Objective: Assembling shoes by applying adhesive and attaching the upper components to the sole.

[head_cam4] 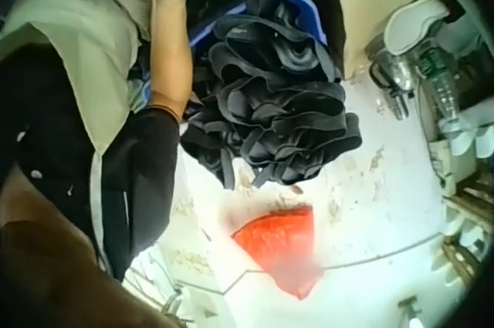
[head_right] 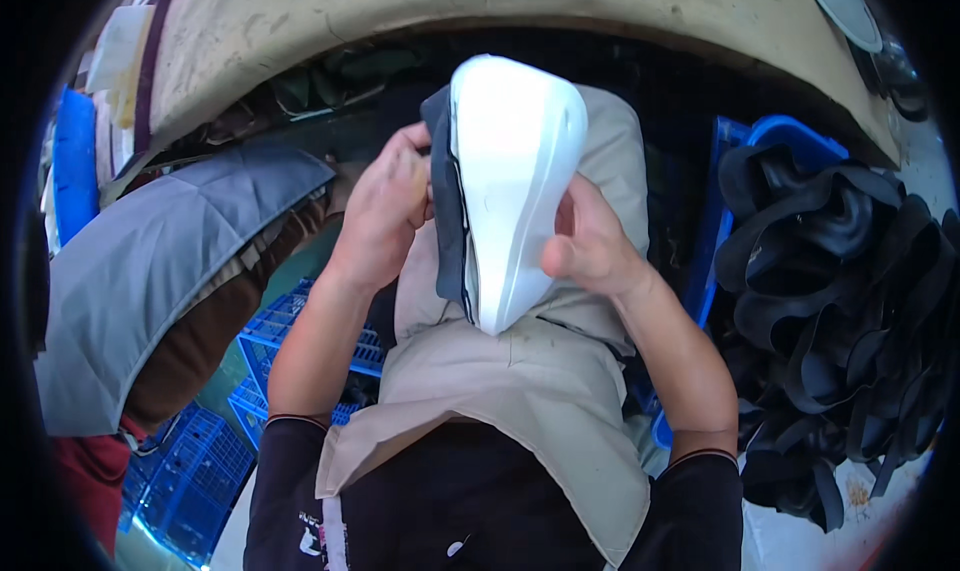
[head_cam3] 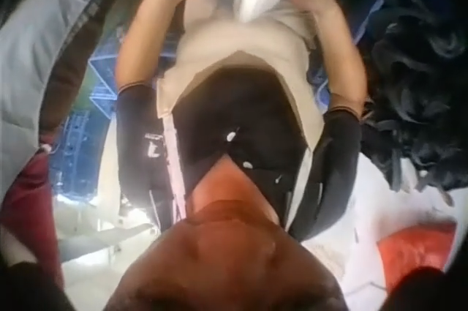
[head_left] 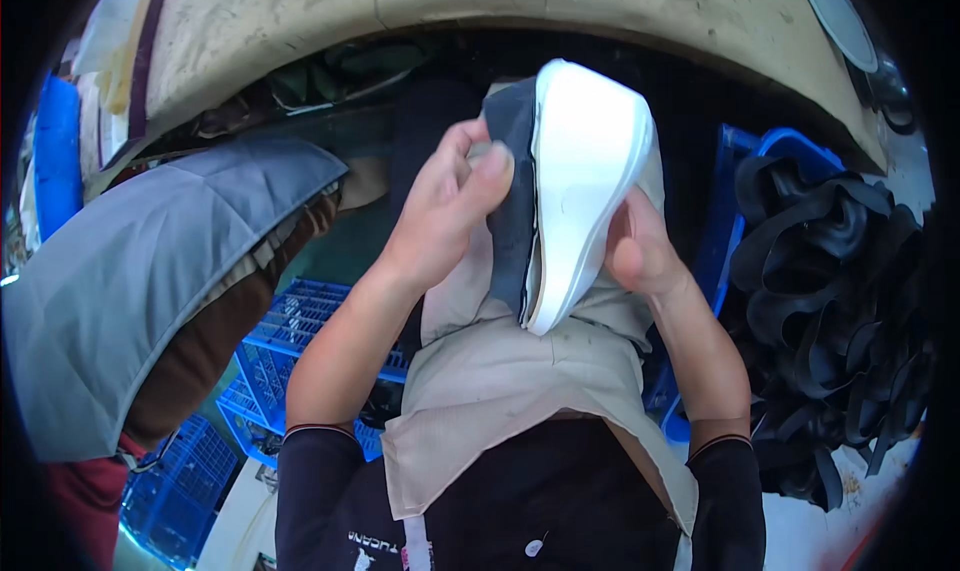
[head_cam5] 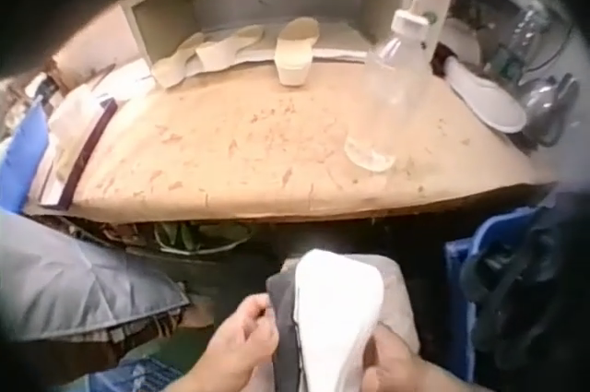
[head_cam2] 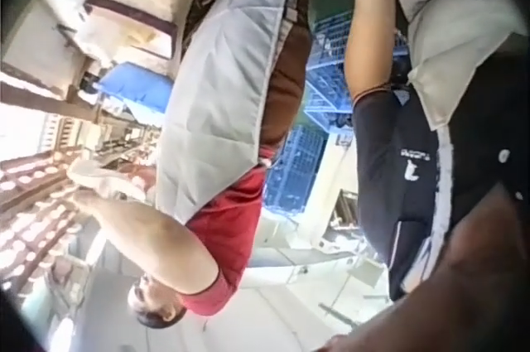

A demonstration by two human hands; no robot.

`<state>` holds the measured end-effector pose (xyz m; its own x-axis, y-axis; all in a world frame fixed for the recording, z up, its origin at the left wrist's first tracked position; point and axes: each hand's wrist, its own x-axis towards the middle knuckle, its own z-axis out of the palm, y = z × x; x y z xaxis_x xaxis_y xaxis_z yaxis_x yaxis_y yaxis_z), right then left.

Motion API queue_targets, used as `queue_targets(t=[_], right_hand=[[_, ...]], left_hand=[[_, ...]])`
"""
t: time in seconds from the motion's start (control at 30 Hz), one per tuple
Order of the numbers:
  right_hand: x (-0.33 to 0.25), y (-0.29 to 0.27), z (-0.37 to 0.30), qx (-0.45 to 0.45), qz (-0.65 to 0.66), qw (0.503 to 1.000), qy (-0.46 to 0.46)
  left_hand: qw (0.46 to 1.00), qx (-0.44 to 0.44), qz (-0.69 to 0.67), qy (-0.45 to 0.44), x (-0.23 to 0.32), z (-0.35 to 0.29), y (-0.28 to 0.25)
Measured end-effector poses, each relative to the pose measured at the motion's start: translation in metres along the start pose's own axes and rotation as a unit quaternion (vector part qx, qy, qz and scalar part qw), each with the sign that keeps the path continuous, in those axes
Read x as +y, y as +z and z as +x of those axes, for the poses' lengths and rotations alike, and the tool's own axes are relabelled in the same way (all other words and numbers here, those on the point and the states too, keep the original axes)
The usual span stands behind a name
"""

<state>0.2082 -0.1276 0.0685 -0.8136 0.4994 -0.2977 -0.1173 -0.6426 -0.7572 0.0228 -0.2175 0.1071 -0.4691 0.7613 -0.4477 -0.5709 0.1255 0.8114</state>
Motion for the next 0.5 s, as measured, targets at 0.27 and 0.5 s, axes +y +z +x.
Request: queue_targets(t=[0.27,0.5], right_hand=[[0.011,0.015,0.014,-0.031,-0.061,0.992,0.106],[0.020,0.036,0.020,0.020,-0.077,0.986,0.144]], left_hand=[[0.981,-0.156,0.090,-0.066,-0.021,-0.015,-0.045],[0.978,-0.107,0.170,-0.054,-0.015,-0.017,-0.053]])
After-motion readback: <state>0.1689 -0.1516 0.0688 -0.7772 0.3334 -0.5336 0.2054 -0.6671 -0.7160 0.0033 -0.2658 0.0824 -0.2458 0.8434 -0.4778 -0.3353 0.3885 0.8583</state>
